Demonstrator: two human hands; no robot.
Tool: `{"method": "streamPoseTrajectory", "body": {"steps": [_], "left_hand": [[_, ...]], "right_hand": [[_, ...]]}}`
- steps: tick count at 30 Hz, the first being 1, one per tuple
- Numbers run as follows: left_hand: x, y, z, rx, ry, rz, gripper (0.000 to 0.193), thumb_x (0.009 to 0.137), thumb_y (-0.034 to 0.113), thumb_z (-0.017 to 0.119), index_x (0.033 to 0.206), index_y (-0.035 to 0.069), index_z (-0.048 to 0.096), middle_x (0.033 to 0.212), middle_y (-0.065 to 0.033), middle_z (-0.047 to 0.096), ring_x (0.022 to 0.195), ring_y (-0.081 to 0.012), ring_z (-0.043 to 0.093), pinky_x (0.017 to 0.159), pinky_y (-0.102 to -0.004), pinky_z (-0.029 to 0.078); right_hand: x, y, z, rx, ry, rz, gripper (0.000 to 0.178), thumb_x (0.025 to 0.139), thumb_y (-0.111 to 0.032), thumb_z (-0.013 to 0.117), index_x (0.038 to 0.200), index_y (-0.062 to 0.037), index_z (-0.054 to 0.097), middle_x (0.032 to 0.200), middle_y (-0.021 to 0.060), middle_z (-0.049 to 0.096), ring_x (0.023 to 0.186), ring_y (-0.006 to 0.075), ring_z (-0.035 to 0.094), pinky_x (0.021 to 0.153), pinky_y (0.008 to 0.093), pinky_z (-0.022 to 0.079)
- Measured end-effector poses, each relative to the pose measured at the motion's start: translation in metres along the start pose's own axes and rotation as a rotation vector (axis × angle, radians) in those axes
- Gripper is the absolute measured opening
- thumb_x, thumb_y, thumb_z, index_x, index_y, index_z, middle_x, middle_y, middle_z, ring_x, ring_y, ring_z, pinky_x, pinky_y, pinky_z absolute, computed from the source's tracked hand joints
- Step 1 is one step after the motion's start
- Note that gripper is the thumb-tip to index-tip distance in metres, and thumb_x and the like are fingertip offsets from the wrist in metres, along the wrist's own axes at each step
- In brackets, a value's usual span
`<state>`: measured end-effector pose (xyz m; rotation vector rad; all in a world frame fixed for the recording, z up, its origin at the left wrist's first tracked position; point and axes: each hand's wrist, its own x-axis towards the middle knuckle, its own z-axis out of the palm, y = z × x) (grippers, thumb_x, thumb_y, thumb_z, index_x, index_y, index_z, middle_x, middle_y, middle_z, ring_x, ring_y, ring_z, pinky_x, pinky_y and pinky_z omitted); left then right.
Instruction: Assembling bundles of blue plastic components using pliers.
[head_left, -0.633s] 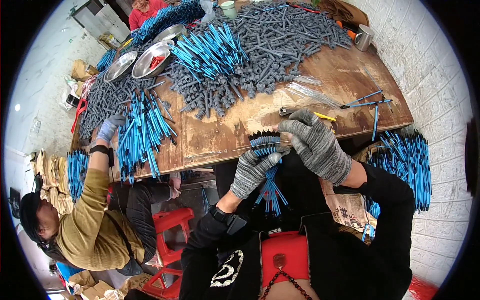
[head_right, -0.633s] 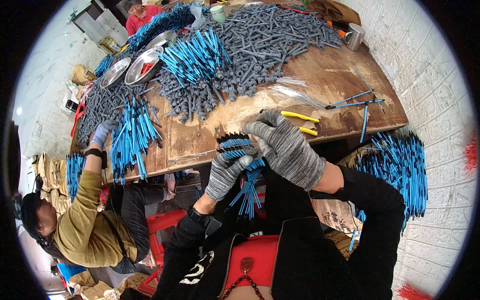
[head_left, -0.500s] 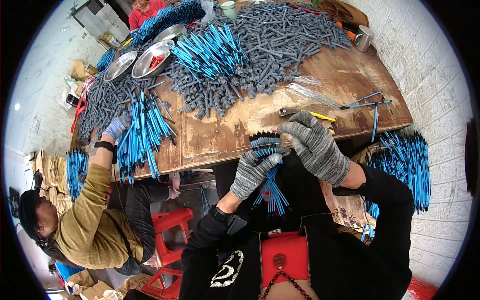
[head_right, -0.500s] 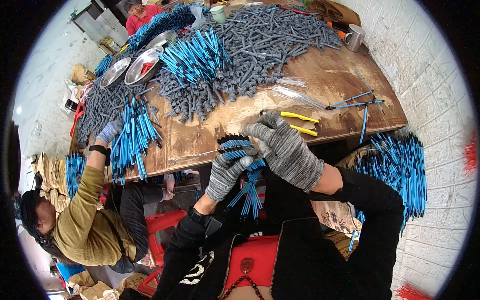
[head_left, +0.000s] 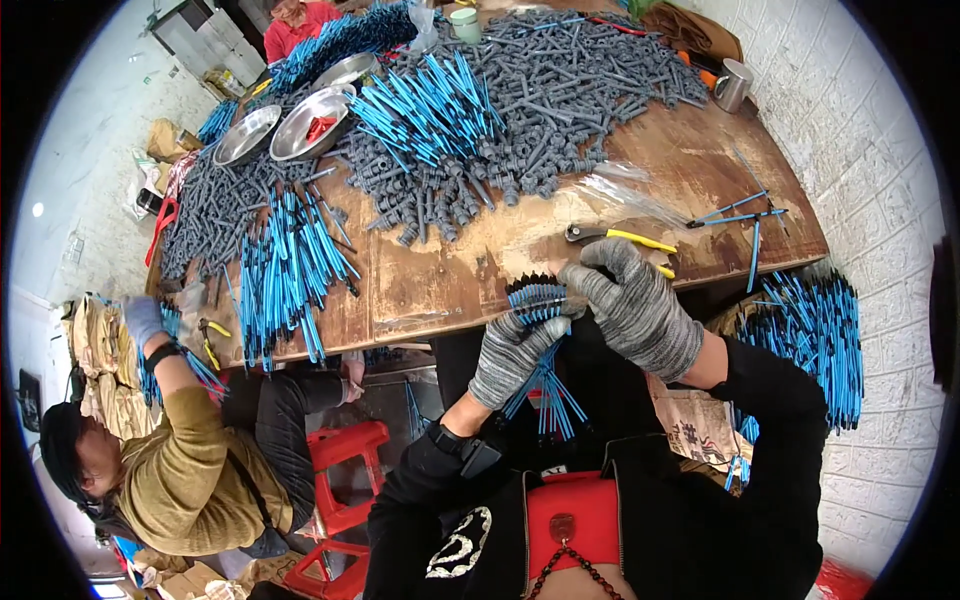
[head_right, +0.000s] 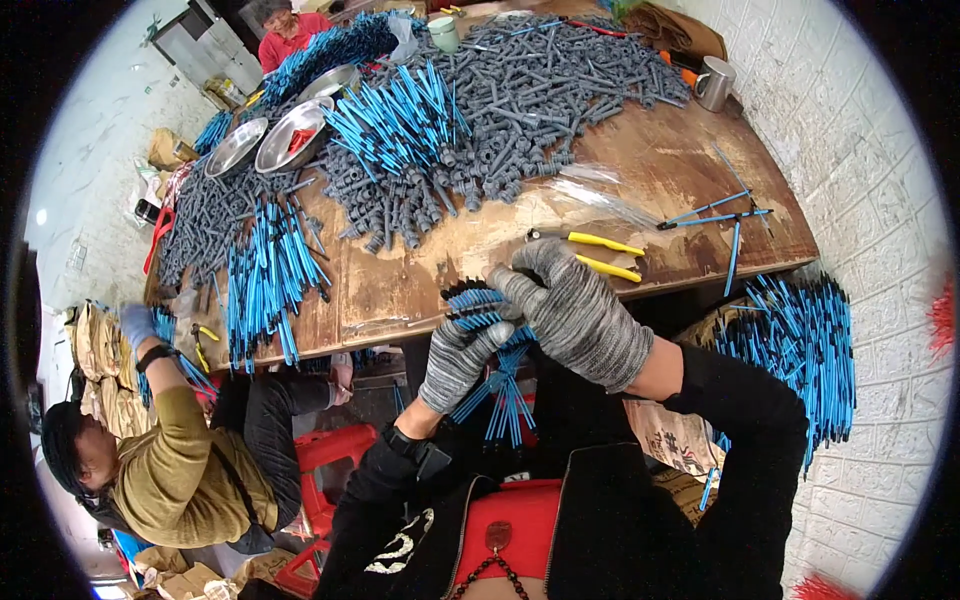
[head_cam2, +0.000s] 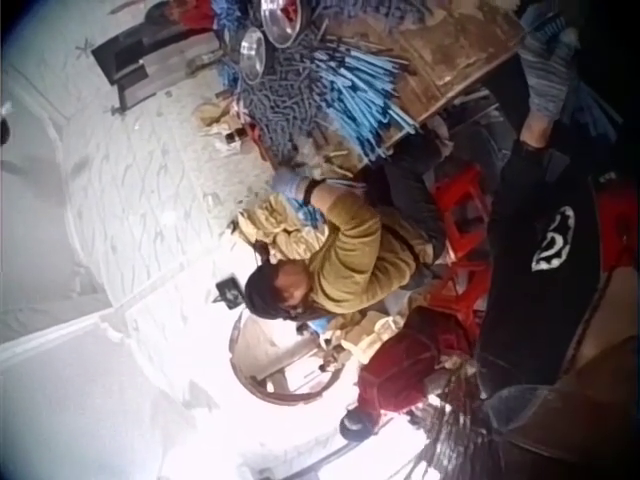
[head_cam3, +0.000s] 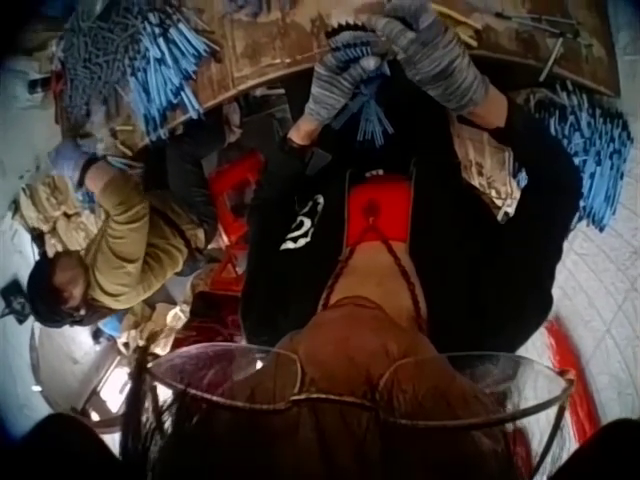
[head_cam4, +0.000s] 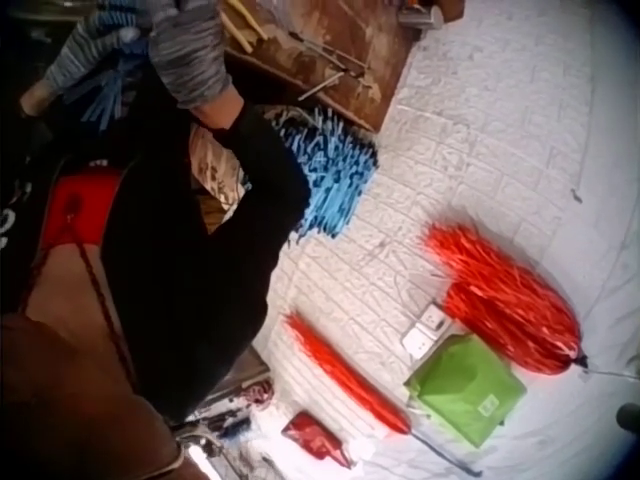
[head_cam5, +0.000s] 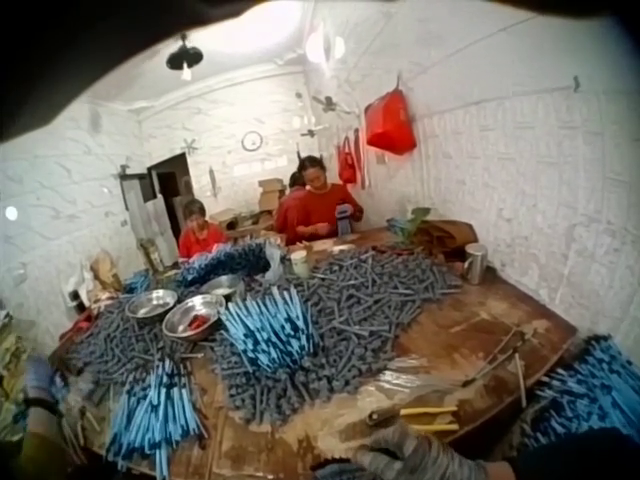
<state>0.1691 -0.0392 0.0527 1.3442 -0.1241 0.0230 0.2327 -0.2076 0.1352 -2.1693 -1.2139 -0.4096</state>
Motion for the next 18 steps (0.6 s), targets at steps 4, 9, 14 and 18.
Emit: {"method": "streamPoseTrajectory", "body": {"steps": [4, 9, 14, 18], "left_hand": [[-0.006, 0.002, 0.003, 0.038, -0.029, 0.051, 0.024, 0.087, 0.005, 0.060, 0.110, 0.000, 0.062, 0.112, -0.0065, 0.060, 0.102, -0.0156, 0.059, 0.087, -0.0292, 0.049], [-0.003, 0.005, 0.000, -0.094, -0.016, -0.111, 0.024, 0.088, 0.004, 0.059, 0.111, 0.000, 0.062, 0.112, -0.0058, 0.060, 0.102, -0.0158, 0.059, 0.088, -0.0297, 0.050], [-0.001, 0.001, 0.005, -0.047, -0.009, 0.025, 0.025, 0.088, 0.005, 0.060, 0.112, 0.001, 0.061, 0.108, -0.0071, 0.063, 0.100, -0.0162, 0.060, 0.088, -0.0298, 0.050], [0.000, 0.005, 0.000, -0.141, -0.021, -0.159, 0.025, 0.088, 0.006, 0.061, 0.112, 0.001, 0.061, 0.106, -0.0074, 0.064, 0.099, -0.0160, 0.061, 0.088, -0.0298, 0.050]], "right_hand": [[-0.004, 0.008, 0.008, 0.102, 0.018, 0.004, 0.029, 0.078, -0.002, 0.059, 0.106, -0.0021, 0.060, 0.099, 0.0137, 0.055, 0.096, 0.0308, 0.054, 0.085, 0.0377, 0.046], [0.007, 0.007, -0.001, 0.143, 0.048, -0.028, 0.025, 0.082, -0.002, 0.056, 0.106, -0.0024, 0.059, 0.100, 0.0143, 0.053, 0.095, 0.0308, 0.055, 0.081, 0.0375, 0.047], [0.004, 0.008, 0.010, 0.110, 0.097, -0.060, 0.024, 0.084, -0.005, 0.054, 0.107, -0.0030, 0.059, 0.101, 0.0147, 0.053, 0.095, 0.0313, 0.055, 0.082, 0.0381, 0.047], [0.007, 0.007, 0.004, 0.164, 0.062, -0.007, 0.024, 0.085, -0.006, 0.054, 0.108, -0.0035, 0.060, 0.102, 0.0147, 0.053, 0.095, 0.0319, 0.056, 0.084, 0.0387, 0.047]]}}
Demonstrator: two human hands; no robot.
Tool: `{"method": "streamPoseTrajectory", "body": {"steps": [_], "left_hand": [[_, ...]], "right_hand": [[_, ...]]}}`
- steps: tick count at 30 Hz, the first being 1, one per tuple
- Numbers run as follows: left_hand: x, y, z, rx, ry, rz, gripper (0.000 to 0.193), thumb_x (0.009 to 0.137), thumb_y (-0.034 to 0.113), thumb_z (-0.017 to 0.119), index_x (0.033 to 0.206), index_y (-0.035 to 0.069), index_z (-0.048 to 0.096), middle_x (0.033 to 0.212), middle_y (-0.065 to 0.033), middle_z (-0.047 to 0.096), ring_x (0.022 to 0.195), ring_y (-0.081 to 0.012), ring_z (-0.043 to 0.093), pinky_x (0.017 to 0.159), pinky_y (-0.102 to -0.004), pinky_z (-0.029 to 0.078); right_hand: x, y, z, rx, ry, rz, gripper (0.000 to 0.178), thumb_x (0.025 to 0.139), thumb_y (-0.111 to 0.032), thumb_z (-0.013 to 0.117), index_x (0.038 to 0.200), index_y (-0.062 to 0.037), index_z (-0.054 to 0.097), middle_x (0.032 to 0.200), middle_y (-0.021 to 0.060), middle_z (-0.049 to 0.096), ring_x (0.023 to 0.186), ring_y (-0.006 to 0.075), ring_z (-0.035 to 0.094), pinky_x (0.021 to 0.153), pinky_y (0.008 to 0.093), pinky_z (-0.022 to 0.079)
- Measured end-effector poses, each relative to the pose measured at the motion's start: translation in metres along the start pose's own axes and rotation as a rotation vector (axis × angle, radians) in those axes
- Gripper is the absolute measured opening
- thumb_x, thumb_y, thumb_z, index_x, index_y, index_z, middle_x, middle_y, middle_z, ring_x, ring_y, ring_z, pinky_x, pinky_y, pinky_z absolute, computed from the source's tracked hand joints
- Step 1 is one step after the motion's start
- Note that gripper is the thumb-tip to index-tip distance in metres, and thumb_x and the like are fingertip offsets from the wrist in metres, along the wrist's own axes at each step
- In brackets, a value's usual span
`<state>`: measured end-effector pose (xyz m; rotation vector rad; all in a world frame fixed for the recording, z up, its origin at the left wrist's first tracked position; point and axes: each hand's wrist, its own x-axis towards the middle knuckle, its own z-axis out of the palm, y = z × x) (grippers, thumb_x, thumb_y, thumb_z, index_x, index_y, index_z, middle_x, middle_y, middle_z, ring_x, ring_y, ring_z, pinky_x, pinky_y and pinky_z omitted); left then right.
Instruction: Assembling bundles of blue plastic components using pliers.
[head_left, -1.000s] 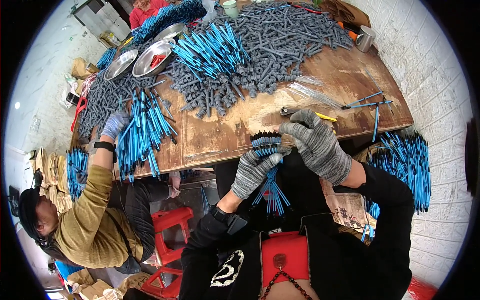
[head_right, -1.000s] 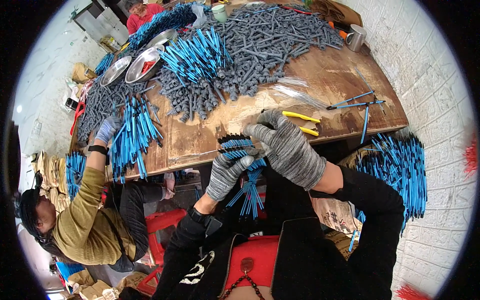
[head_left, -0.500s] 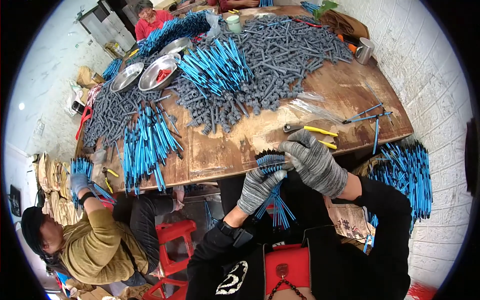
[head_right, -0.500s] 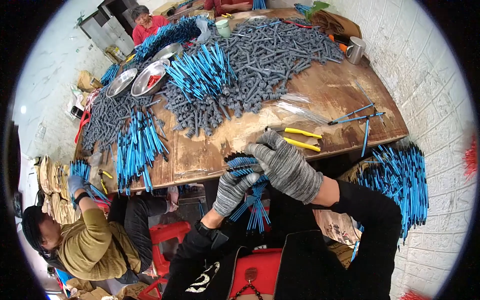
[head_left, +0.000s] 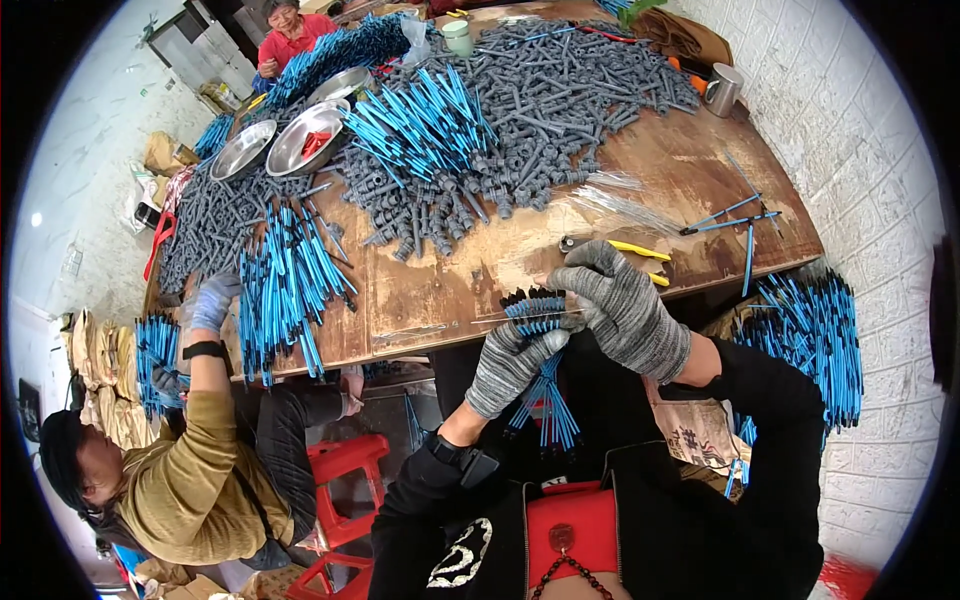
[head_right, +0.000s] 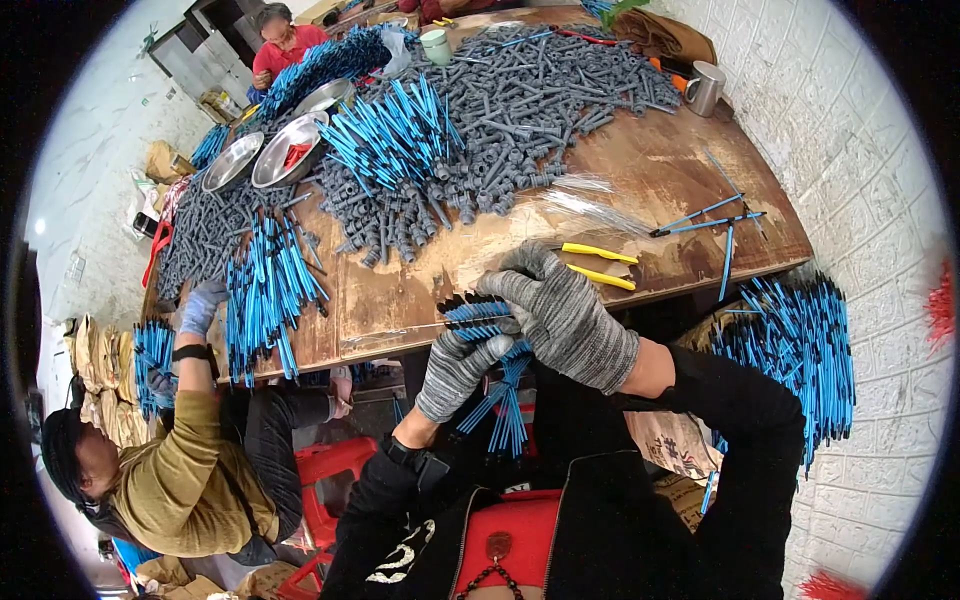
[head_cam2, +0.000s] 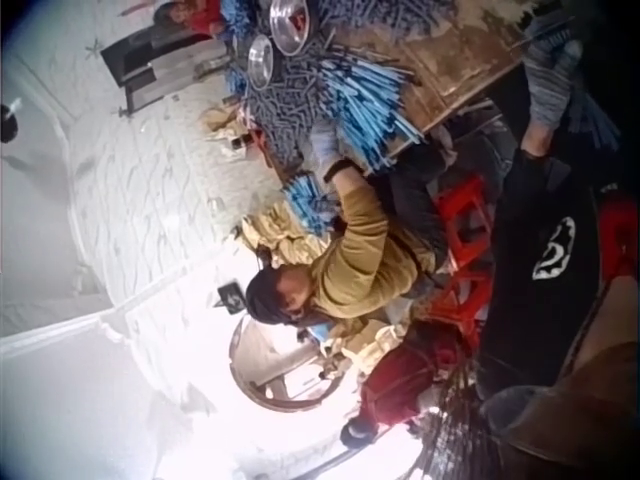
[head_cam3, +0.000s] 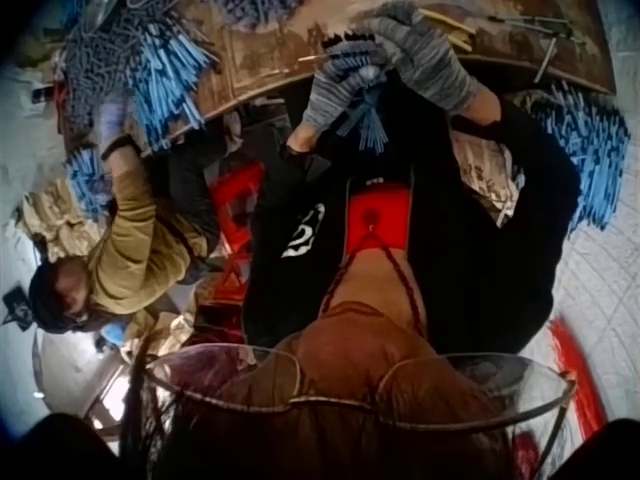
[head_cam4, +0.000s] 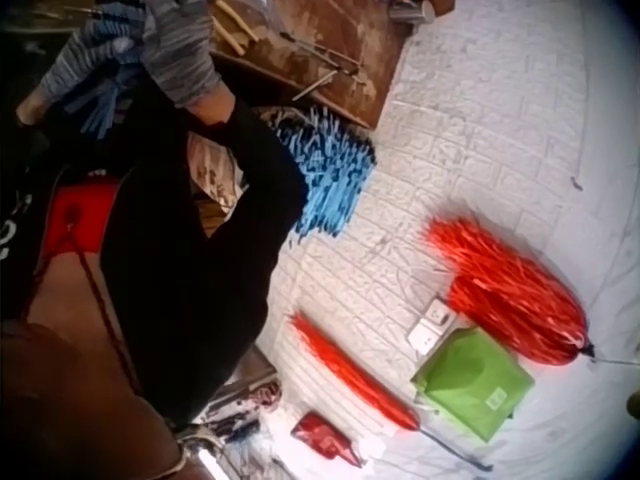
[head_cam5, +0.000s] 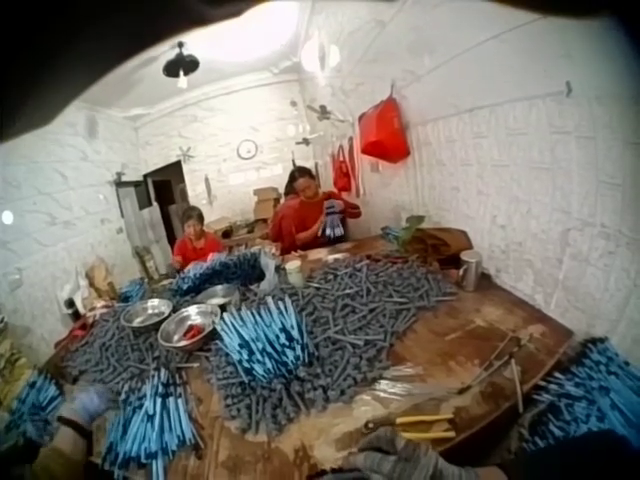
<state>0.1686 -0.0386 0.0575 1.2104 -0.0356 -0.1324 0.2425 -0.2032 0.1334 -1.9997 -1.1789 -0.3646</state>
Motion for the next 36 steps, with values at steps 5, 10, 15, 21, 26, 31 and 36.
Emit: {"method": "streamPoseTrajectory", "body": {"steps": [5, 10, 15, 21, 26, 31, 36], "left_hand": [[-0.001, 0.002, -0.001, 0.027, -0.003, 0.015, 0.024, 0.087, 0.007, 0.061, 0.111, 0.002, 0.062, 0.108, -0.0068, 0.064, 0.099, -0.0152, 0.060, 0.087, -0.0291, 0.049], [0.000, 0.009, 0.004, 0.074, -0.058, 0.112, 0.030, 0.088, 0.011, 0.063, 0.117, 0.005, 0.059, 0.105, -0.0030, 0.065, 0.097, -0.0099, 0.058, 0.086, -0.0249, 0.046], [0.000, 0.014, 0.000, 0.101, -0.114, 0.034, 0.029, 0.088, 0.012, 0.063, 0.116, 0.005, 0.060, 0.105, -0.0021, 0.065, 0.098, -0.0097, 0.058, 0.086, -0.0253, 0.046], [0.002, 0.017, 0.006, 0.172, -0.083, 0.032, 0.022, 0.087, 0.013, 0.063, 0.108, 0.004, 0.064, 0.102, -0.0049, 0.065, 0.092, -0.0126, 0.061, 0.081, -0.0260, 0.049], [0.002, 0.008, 0.004, 0.098, -0.065, 0.074, 0.024, 0.088, 0.012, 0.062, 0.110, 0.003, 0.062, 0.103, -0.0058, 0.066, 0.094, -0.0132, 0.061, 0.084, -0.0269, 0.048], [0.004, 0.009, 0.001, 0.012, -0.080, 0.040, 0.024, 0.089, 0.011, 0.060, 0.111, 0.001, 0.061, 0.107, -0.0093, 0.066, 0.103, -0.0171, 0.060, 0.089, -0.0292, 0.048], [0.001, 0.012, 0.006, -0.074, -0.088, 0.011, 0.026, 0.088, 0.008, 0.060, 0.115, 0.004, 0.060, 0.107, -0.0071, 0.066, 0.102, -0.0138, 0.060, 0.090, -0.0282, 0.047]], "right_hand": [[0.005, -0.001, -0.003, -0.037, -0.010, -0.039, 0.029, 0.075, -0.005, 0.062, 0.103, -0.0043, 0.062, 0.099, 0.0124, 0.055, 0.096, 0.0295, 0.055, 0.084, 0.0371, 0.047], [0.006, 0.006, -0.005, 0.013, 0.017, -0.081, 0.026, 0.075, -0.003, 0.060, 0.101, -0.0034, 0.062, 0.100, 0.0135, 0.054, 0.094, 0.0302, 0.055, 0.083, 0.0378, 0.047], [0.009, 0.005, -0.016, 0.056, -0.058, -0.064, 0.023, 0.081, -0.003, 0.056, 0.103, -0.0032, 0.062, 0.105, 0.0148, 0.054, 0.098, 0.0322, 0.055, 0.085, 0.0388, 0.047], [0.012, 0.016, -0.010, 0.159, -0.035, -0.115, 0.024, 0.083, -0.005, 0.056, 0.106, -0.0038, 0.062, 0.106, 0.0149, 0.054, 0.101, 0.0324, 0.055, 0.088, 0.0390, 0.045], [0.014, 0.006, -0.013, 0.093, -0.082, -0.085, 0.026, 0.081, -0.005, 0.058, 0.106, -0.0046, 0.061, 0.105, 0.0144, 0.054, 0.099, 0.0316, 0.055, 0.087, 0.0384, 0.046], [-0.007, 0.017, -0.041, -0.093, -0.068, -0.054, 0.026, 0.078, -0.007, 0.061, 0.104, -0.0056, 0.062, 0.099, 0.0121, 0.057, 0.093, 0.0297, 0.057, 0.080, 0.0384, 0.048], [-0.007, 0.006, -0.049, -0.367, -0.116, -0.110, 0.026, 0.074, -0.008, 0.064, 0.100, -0.0066, 0.064, 0.093, 0.0095, 0.059, 0.088, 0.0271, 0.058, 0.075, 0.0376, 0.049]]}}
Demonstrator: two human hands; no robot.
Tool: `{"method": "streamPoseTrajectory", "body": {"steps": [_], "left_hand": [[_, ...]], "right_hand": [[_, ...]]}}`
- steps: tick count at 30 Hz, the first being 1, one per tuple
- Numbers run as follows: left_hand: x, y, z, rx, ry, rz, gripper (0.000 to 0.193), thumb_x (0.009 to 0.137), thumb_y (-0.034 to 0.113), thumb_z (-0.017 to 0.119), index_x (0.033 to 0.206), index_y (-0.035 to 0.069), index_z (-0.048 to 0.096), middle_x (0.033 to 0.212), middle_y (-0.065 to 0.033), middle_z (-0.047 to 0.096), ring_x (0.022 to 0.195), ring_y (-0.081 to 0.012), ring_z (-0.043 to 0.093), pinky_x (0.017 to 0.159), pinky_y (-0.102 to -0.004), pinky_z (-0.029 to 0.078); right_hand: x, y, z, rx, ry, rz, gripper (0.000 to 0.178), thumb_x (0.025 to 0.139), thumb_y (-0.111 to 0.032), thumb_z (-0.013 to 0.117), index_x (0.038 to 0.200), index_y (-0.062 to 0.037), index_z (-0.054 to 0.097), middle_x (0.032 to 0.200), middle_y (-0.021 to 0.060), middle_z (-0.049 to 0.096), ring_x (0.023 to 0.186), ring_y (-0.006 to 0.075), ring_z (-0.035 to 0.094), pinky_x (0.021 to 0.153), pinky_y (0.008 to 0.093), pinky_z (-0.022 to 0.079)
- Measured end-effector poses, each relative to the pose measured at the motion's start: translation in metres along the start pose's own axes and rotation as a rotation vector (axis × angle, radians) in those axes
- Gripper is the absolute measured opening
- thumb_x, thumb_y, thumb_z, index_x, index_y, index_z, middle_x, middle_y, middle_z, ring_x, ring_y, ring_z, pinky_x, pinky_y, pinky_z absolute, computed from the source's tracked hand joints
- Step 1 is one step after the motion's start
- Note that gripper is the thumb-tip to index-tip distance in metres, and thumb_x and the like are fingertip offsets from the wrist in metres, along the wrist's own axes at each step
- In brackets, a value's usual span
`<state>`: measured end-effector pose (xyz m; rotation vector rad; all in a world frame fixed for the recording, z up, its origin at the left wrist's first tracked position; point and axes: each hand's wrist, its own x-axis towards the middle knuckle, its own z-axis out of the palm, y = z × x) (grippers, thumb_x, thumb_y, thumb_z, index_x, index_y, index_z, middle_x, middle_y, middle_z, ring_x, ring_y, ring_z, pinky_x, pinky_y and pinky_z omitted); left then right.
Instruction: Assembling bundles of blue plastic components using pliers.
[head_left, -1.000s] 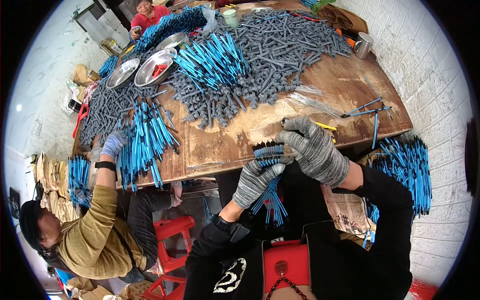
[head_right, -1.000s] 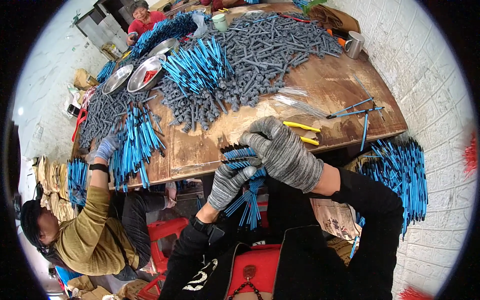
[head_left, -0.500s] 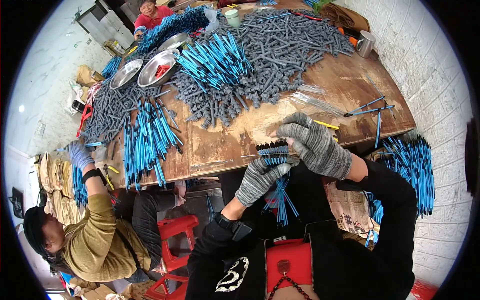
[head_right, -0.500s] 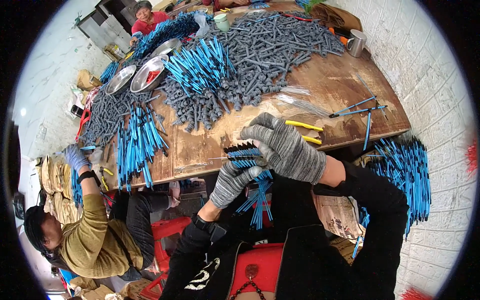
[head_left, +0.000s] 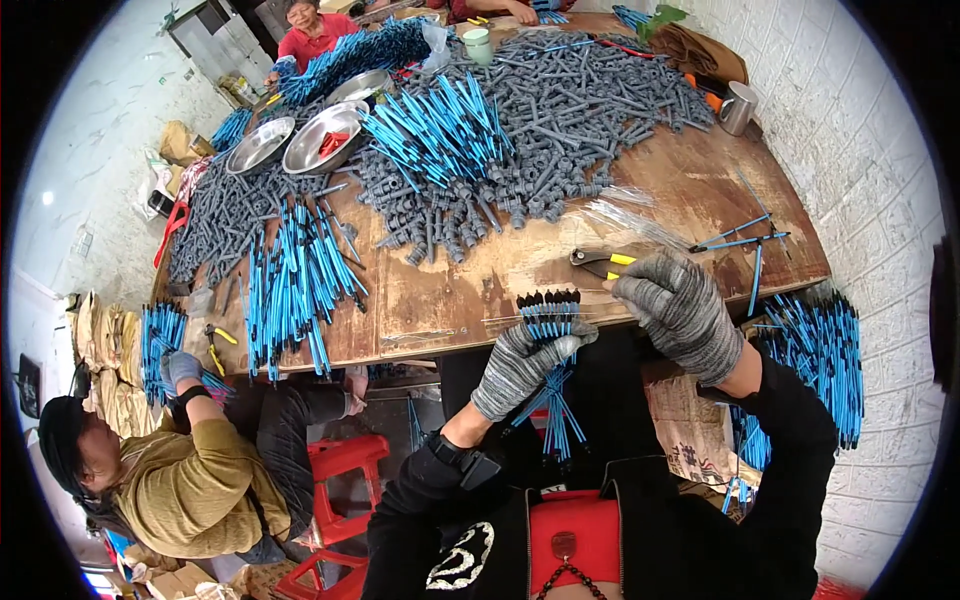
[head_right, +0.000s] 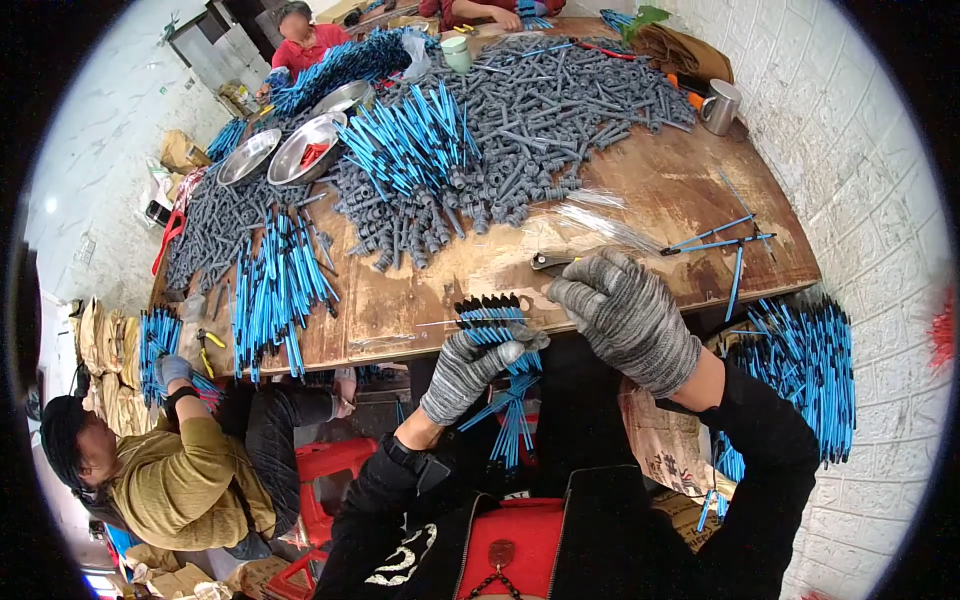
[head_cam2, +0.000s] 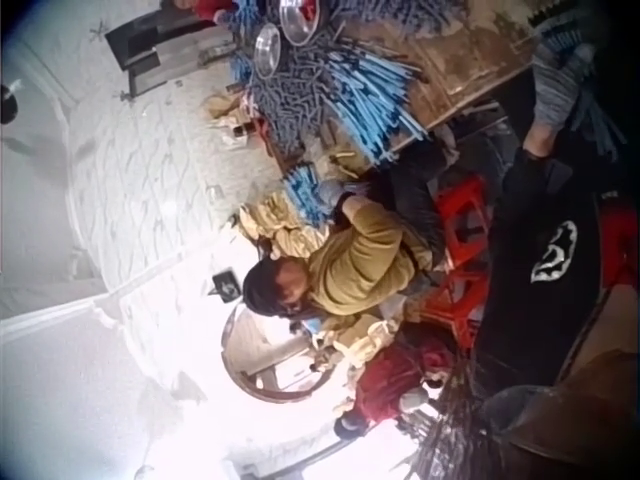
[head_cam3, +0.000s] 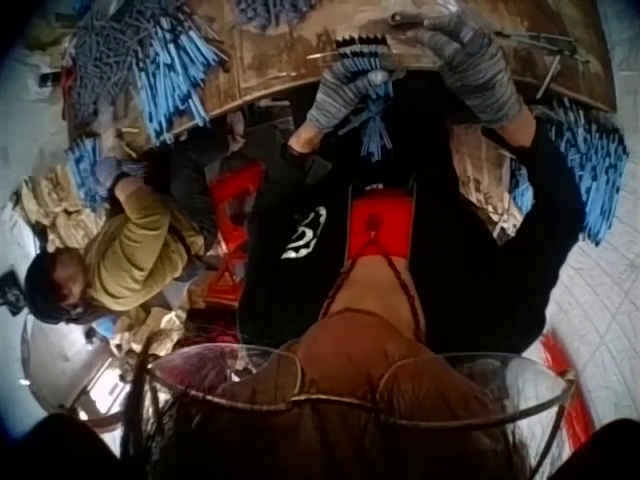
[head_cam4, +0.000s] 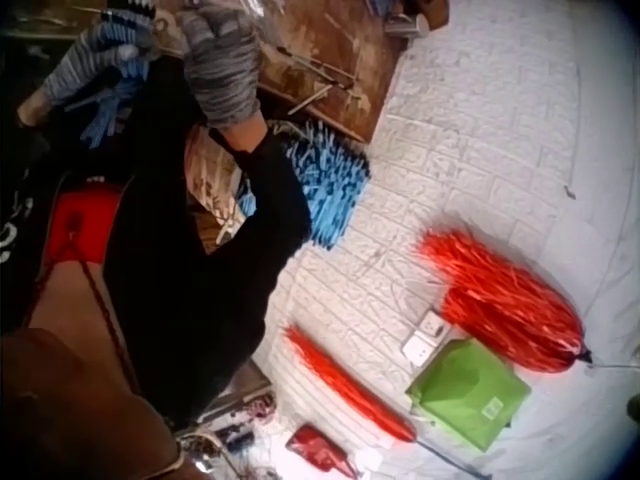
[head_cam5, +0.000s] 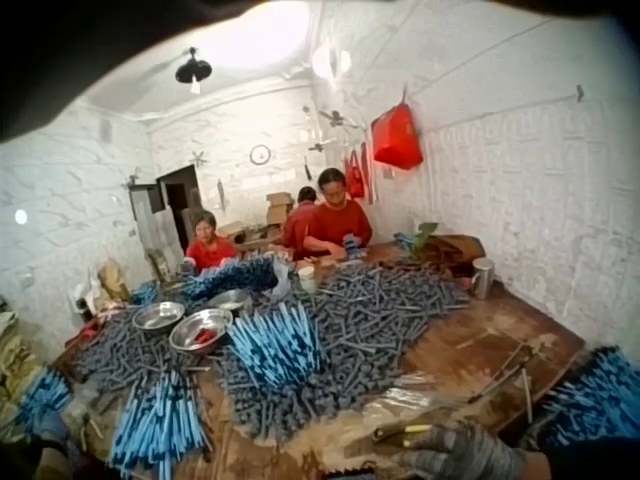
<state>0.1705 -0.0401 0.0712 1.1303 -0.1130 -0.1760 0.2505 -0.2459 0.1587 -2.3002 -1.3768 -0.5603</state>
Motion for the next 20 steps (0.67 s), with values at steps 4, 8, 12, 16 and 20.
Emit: {"method": "streamPoseTrajectory", "body": {"steps": [4, 8, 12, 16, 20], "left_hand": [[0.001, -0.005, -0.004, 0.128, -0.062, 0.025, 0.027, 0.088, 0.007, 0.060, 0.115, 0.004, 0.060, 0.107, -0.0065, 0.066, 0.103, -0.0140, 0.060, 0.091, -0.0284, 0.046], [0.001, -0.005, -0.001, 0.164, -0.065, 0.063, 0.025, 0.090, 0.009, 0.057, 0.114, 0.000, 0.060, 0.110, -0.0129, 0.064, 0.106, -0.0209, 0.060, 0.092, -0.0326, 0.047], [-0.002, -0.001, 0.000, 0.159, -0.050, 0.050, 0.025, 0.090, 0.009, 0.057, 0.114, 0.001, 0.060, 0.111, -0.0127, 0.064, 0.107, -0.0210, 0.060, 0.092, -0.0328, 0.047], [0.000, -0.006, -0.004, 0.134, -0.069, 0.065, 0.026, 0.090, 0.009, 0.057, 0.114, 0.001, 0.060, 0.112, -0.0123, 0.064, 0.107, -0.0215, 0.059, 0.093, -0.0329, 0.047], [0.001, -0.015, -0.010, 0.151, -0.057, 0.034, 0.031, 0.089, 0.009, 0.060, 0.120, 0.007, 0.058, 0.108, -0.0060, 0.065, 0.104, -0.0129, 0.059, 0.090, -0.0275, 0.047]], "right_hand": [[0.007, 0.011, -0.003, -0.172, -0.026, -0.134, 0.029, 0.073, -0.013, 0.060, 0.102, -0.0065, 0.064, 0.099, 0.0083, 0.058, 0.091, 0.0267, 0.057, 0.076, 0.0386, 0.047], [0.002, 0.002, 0.004, -0.256, 0.035, -0.211, 0.032, 0.072, -0.016, 0.059, 0.102, -0.0072, 0.063, 0.099, 0.0078, 0.059, 0.090, 0.0257, 0.057, 0.075, 0.0386, 0.047], [0.002, 0.000, 0.006, -0.250, 0.001, -0.163, 0.032, 0.072, -0.014, 0.059, 0.103, -0.0073, 0.062, 0.103, 0.0077, 0.058, 0.092, 0.0260, 0.057, 0.076, 0.0398, 0.047], [-0.002, 0.002, 0.012, -0.042, -0.057, -0.070, 0.032, 0.073, -0.012, 0.058, 0.104, -0.0083, 0.063, 0.109, 0.0078, 0.057, 0.098, 0.0277, 0.055, 0.078, 0.0420, 0.048], [0.006, 0.000, 0.018, 0.113, 0.028, -0.040, 0.034, 0.071, -0.005, 0.062, 0.105, -0.0095, 0.063, 0.098, 0.0072, 0.059, 0.092, 0.0290, 0.058, 0.076, 0.0376, 0.049]]}}
